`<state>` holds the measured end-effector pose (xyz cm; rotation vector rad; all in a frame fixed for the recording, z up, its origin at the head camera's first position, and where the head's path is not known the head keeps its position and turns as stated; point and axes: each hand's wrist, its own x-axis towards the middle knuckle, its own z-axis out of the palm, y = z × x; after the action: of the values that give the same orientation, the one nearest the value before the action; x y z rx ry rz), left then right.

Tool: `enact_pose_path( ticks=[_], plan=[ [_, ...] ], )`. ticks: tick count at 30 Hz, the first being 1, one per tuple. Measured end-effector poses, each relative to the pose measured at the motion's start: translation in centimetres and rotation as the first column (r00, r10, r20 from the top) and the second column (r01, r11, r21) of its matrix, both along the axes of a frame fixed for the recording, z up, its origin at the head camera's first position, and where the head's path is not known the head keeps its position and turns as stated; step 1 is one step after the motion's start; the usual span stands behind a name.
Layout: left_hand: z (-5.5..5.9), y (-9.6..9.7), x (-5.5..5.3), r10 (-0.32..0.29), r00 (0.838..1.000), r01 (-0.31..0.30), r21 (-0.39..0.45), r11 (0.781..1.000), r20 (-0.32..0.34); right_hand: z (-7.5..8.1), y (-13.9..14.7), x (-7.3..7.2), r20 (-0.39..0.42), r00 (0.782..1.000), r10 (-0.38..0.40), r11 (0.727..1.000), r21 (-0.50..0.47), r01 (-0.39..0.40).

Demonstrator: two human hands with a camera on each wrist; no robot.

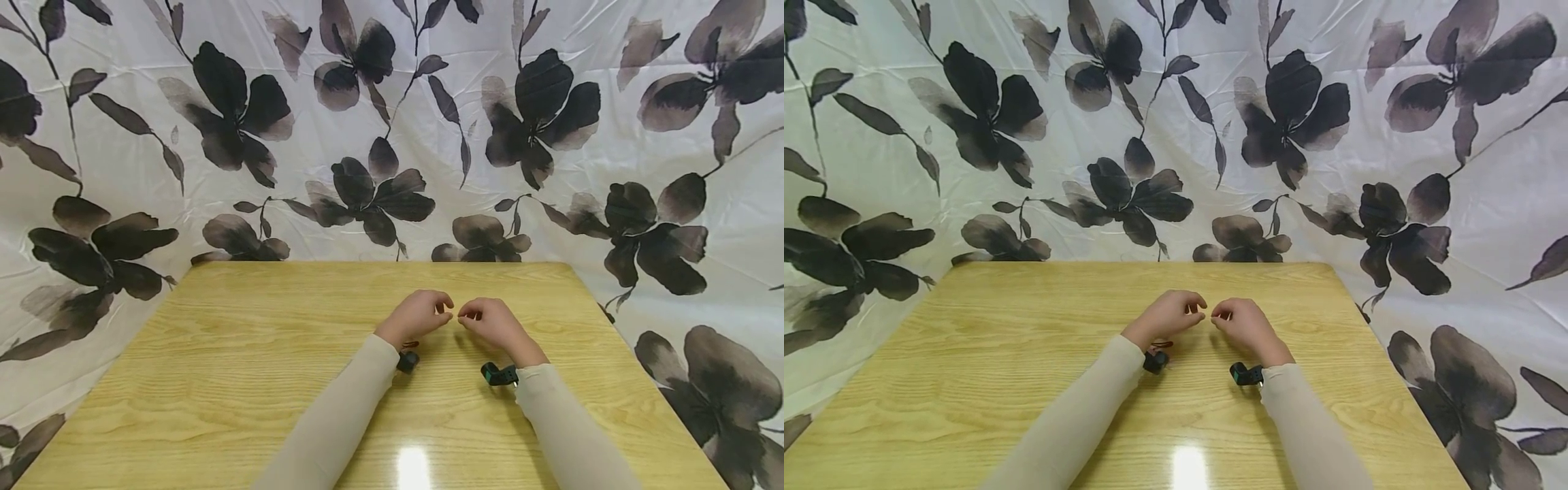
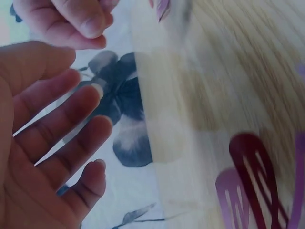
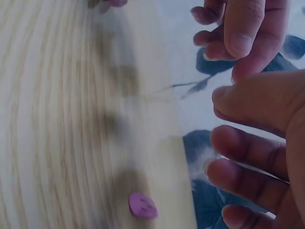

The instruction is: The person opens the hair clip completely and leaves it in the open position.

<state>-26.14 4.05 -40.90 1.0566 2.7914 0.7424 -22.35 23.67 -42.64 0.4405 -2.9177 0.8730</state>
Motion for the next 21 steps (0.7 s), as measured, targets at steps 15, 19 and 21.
enact_pose_path(
  ticks=[15,19,21],
  plan=[
    [-1.1,2.9,-1.2,0.006,1.000,-0.007,-0.031,0.999,-0.009,0.2,1.5,-0.1,-0.019,0.991,-0.136,0.990,0.025,0.136],
    [-1.4,3.5,-1.5,0.005,1.000,-0.005,-0.040,0.999,0.001,0.0,1.5,-0.1,-0.011,0.985,-0.171,0.984,0.052,0.171],
    [-1.4,3.7,-1.6,0.007,1.000,-0.006,-0.042,0.999,0.012,-0.1,1.5,-0.1,0.001,0.982,-0.191,0.980,0.058,0.191]
  ],
)
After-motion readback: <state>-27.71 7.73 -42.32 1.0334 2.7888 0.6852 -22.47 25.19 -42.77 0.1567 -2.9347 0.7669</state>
